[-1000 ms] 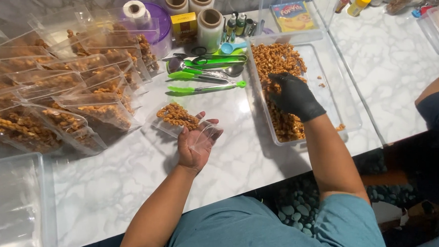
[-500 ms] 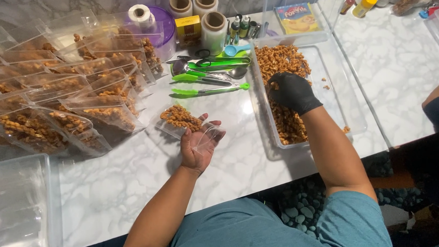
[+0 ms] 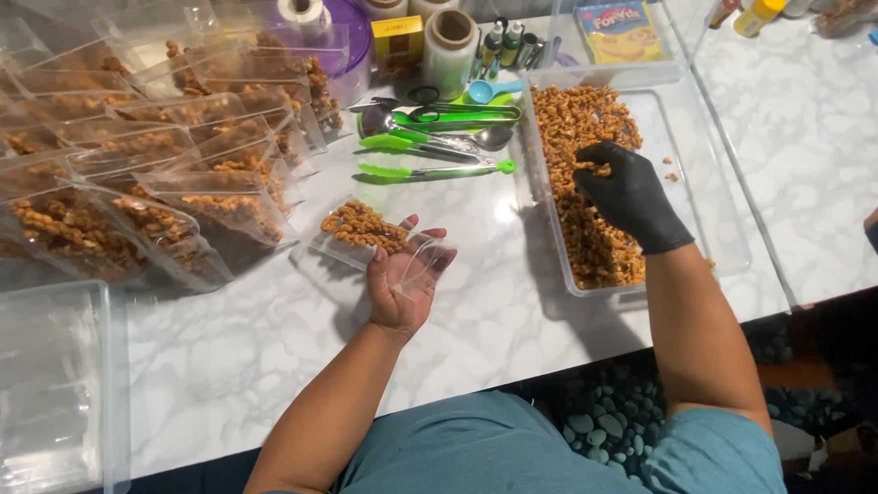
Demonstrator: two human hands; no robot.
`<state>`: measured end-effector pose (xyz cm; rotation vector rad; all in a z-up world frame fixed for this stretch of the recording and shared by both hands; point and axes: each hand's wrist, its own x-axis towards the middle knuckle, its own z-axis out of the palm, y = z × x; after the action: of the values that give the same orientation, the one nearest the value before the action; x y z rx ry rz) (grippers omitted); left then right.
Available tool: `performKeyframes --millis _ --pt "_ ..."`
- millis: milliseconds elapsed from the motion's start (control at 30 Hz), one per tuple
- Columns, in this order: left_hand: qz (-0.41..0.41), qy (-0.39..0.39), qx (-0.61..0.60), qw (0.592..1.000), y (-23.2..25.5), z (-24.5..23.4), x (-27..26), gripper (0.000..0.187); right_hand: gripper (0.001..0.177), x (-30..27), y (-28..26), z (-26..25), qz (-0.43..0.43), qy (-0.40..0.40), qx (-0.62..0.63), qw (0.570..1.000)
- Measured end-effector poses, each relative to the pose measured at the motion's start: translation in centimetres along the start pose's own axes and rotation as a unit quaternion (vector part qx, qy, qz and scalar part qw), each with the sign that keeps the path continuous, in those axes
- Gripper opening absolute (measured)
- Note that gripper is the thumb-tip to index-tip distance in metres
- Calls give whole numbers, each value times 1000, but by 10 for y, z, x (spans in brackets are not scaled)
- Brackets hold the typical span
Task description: The person is manually filling small plastic bags with snack items from a large tray, using both tongs and gloved hands.
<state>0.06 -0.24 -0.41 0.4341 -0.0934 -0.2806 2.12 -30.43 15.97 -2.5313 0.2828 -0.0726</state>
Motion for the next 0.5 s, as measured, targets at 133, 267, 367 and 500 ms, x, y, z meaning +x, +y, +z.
performKeyframes --millis 133,267,367,500 --pt "24 4 -10 1000 3 -1 0 78 33 -19 -25 10 15 -26 107 994" --pt "30 13 -30 999 4 4 -2 77 28 -48 -66 24 -36 -121 279 952" --pt "35 18 -33 999 2 2 -1 79 23 -66 -99 31 -73 -183 284 938" --pt "42 25 -34 998 2 2 -1 80 25 -74 -116 46 -197 -203 136 950"
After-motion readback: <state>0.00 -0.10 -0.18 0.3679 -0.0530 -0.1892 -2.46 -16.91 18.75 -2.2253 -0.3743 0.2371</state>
